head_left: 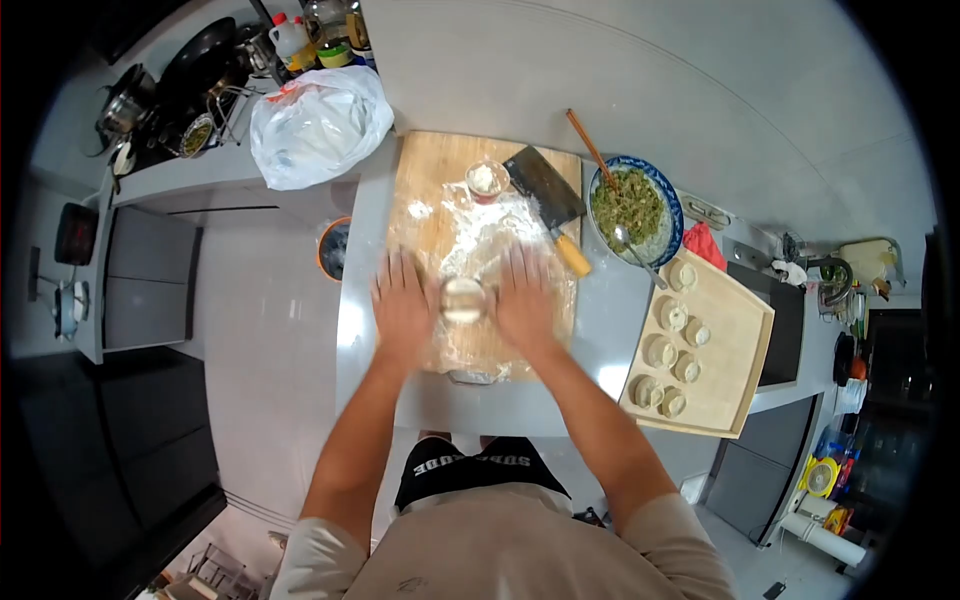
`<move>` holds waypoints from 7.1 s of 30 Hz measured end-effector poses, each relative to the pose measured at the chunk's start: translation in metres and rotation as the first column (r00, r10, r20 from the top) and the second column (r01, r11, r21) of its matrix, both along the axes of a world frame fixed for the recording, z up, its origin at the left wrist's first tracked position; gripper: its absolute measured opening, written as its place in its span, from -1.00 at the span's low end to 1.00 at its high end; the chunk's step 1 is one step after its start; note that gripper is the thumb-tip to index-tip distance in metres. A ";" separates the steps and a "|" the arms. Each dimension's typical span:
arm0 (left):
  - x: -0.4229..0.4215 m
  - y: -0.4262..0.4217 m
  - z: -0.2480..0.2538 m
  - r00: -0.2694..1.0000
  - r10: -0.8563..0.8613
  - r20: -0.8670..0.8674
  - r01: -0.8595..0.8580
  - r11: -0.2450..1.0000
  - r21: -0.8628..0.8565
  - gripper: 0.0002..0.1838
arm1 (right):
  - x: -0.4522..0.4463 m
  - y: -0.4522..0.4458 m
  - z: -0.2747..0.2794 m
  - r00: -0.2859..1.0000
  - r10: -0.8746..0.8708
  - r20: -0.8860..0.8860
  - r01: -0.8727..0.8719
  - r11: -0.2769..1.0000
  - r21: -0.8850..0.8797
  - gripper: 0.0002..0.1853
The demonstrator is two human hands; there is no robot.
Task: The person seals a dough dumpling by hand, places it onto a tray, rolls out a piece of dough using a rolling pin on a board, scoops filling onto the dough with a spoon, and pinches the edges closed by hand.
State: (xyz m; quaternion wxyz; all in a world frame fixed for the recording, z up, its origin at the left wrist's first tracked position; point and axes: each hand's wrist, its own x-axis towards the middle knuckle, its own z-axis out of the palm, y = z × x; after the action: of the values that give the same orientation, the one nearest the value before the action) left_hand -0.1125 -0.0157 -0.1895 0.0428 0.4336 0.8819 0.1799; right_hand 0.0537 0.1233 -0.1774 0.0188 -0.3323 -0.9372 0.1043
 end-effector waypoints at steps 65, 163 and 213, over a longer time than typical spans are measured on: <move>0.014 -0.003 0.025 0.944 -0.207 0.256 0.221 0.975 -0.026 -0.56 | 0.093 -0.033 -0.022 0.963 0.177 -0.204 -0.177 0.984 0.017 -0.53; 0.035 -0.079 0.003 0.995 -0.097 0.008 0.098 0.993 -0.065 -0.32 | 0.076 -0.056 -0.011 0.977 0.135 -0.163 -0.146 0.988 -0.056 -0.47; 0.002 -0.045 -0.004 0.999 -0.042 -0.001 0.042 0.999 -0.019 -0.22 | 0.027 -0.032 0.003 0.978 0.175 -0.116 -0.178 0.984 -0.018 -0.22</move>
State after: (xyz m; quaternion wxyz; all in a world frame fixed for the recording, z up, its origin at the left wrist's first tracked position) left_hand -0.1109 -0.0604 -0.1938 0.0500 0.4515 0.8744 0.1704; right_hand 0.0812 0.0914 -0.1741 0.0583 -0.2417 -0.9588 0.1376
